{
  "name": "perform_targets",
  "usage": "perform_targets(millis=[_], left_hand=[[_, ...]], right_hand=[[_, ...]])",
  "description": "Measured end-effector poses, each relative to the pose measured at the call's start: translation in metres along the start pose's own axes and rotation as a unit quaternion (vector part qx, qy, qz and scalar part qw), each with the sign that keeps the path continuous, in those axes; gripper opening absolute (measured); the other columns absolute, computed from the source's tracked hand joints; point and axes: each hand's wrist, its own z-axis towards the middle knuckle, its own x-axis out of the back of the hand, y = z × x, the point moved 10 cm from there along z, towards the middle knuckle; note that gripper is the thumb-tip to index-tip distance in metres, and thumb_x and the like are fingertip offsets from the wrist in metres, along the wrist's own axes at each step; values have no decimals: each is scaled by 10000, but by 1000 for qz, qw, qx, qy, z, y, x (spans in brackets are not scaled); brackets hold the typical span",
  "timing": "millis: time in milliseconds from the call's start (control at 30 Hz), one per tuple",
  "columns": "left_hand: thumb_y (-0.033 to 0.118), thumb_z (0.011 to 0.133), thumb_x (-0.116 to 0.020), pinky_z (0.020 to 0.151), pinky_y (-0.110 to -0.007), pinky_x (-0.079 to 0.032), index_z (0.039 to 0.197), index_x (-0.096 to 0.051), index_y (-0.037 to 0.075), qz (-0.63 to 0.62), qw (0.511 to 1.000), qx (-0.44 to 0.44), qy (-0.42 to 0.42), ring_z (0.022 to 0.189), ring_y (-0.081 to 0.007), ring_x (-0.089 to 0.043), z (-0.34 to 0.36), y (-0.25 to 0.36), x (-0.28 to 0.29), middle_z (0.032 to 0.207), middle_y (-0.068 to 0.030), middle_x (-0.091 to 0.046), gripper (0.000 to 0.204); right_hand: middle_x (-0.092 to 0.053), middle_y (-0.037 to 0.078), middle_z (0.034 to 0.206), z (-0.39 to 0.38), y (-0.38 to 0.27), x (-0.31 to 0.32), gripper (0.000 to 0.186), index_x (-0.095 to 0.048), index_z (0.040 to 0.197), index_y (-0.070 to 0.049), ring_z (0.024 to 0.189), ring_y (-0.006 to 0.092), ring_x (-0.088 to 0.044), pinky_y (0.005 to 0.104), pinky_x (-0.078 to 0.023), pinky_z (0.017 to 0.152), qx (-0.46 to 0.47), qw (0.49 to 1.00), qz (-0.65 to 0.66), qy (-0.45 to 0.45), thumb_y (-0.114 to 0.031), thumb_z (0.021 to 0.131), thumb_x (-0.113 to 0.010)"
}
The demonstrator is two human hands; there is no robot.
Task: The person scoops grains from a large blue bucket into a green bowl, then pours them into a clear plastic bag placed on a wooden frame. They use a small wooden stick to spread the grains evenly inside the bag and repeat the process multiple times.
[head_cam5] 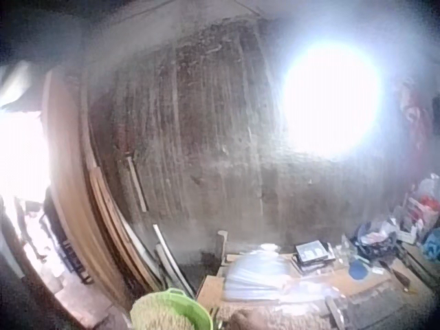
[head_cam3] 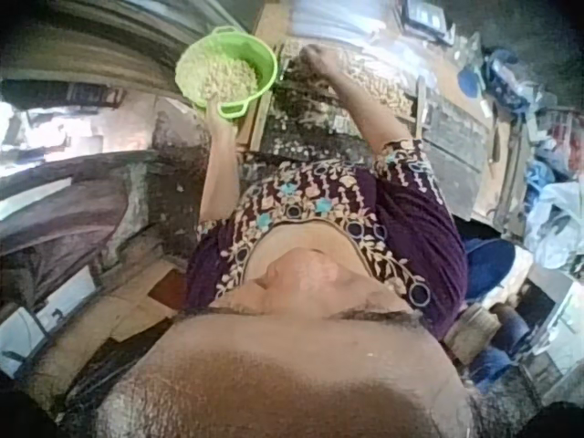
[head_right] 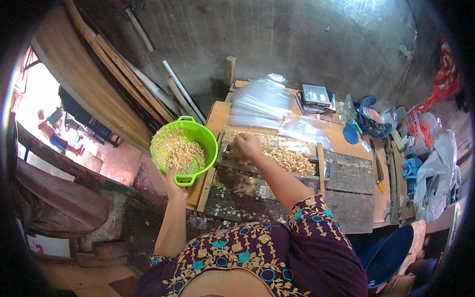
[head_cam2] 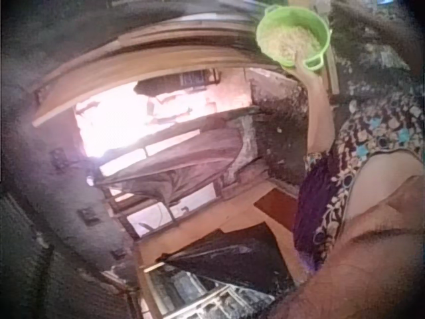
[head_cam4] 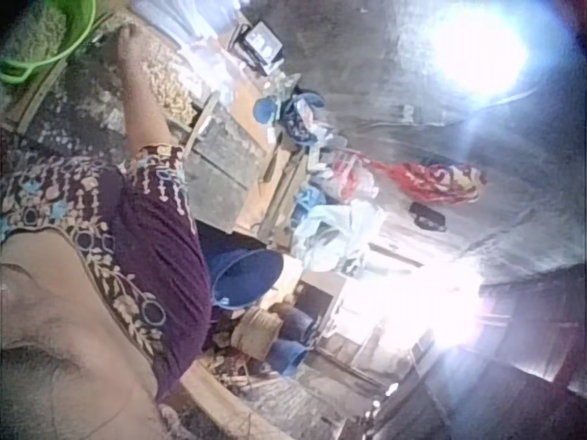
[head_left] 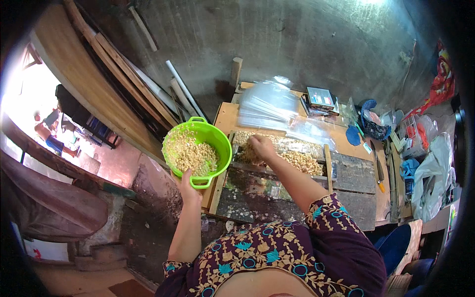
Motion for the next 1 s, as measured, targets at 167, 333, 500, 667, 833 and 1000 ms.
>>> perform_targets(millis=[167, 333, 500, 667, 833, 1000], left_hand=[[166, 811, -501, 861, -443, -494, 1283, -318, 103, -11, 1000, -28, 4, 1010, -288, -546, 4, -11, 39, 1161, -121, -449, 511], [235, 806, -517, 825, -437, -504, 1216, -380, 80, -24, 999, 38, -7, 985, -285, -566, 4, -30, 65, 1095, -121, -500, 459], [300, 792, -522, 811, -454, -493, 1187, -402, 50, -33, 996, 78, -16, 961, -294, -570, 6, -50, 91, 1066, -132, -522, 483], [346, 777, -520, 821, -457, -476, 1190, -385, 51, -62, 996, 59, 6, 967, -294, -549, 11, -58, 104, 996, -128, -511, 525], [356, 780, -519, 855, -446, -462, 1222, -407, 61, -68, 994, 63, -55, 1014, -293, -546, 13, -59, 98, 1115, -132, -527, 543], [336, 794, -508, 850, -441, -472, 1204, -424, 68, -79, 993, 70, -47, 986, -294, -562, 13, -63, 104, 1091, -123, -542, 497]], right_hand=[[-640, 188, 903, -18, -43, -36, 247, -666, 964, -87, 802, 357, -615, 399, -494, 750, 123, 966, -163, -159, -175, 767, -547], [-644, 178, 880, -18, -54, -17, 214, -670, 918, -74, 844, 349, -611, 404, -485, 782, 86, 966, -155, -189, -138, 768, -533], [-644, 172, 927, -10, -53, -5, 251, -668, 971, -69, 891, 343, -605, 404, -475, 815, 106, 940, -241, -215, -148, 768, -543], [-629, 188, 1002, -17, -34, -11, 349, -624, 1081, -63, 958, 351, -584, 410, -465, 854, 46, 920, -292, -259, -158, 750, -569], [-609, 215, 1044, -19, -28, -27, 452, -577, 1160, -34, 989, 369, -567, 407, -456, 863, 59, 905, -320, -276, -169, 728, -565], [-613, 195, 1043, -8, -30, -50, 427, -604, 1124, -41, 988, 365, -563, 397, -461, 865, 69, 904, -301, -295, -82, 703, -543]])
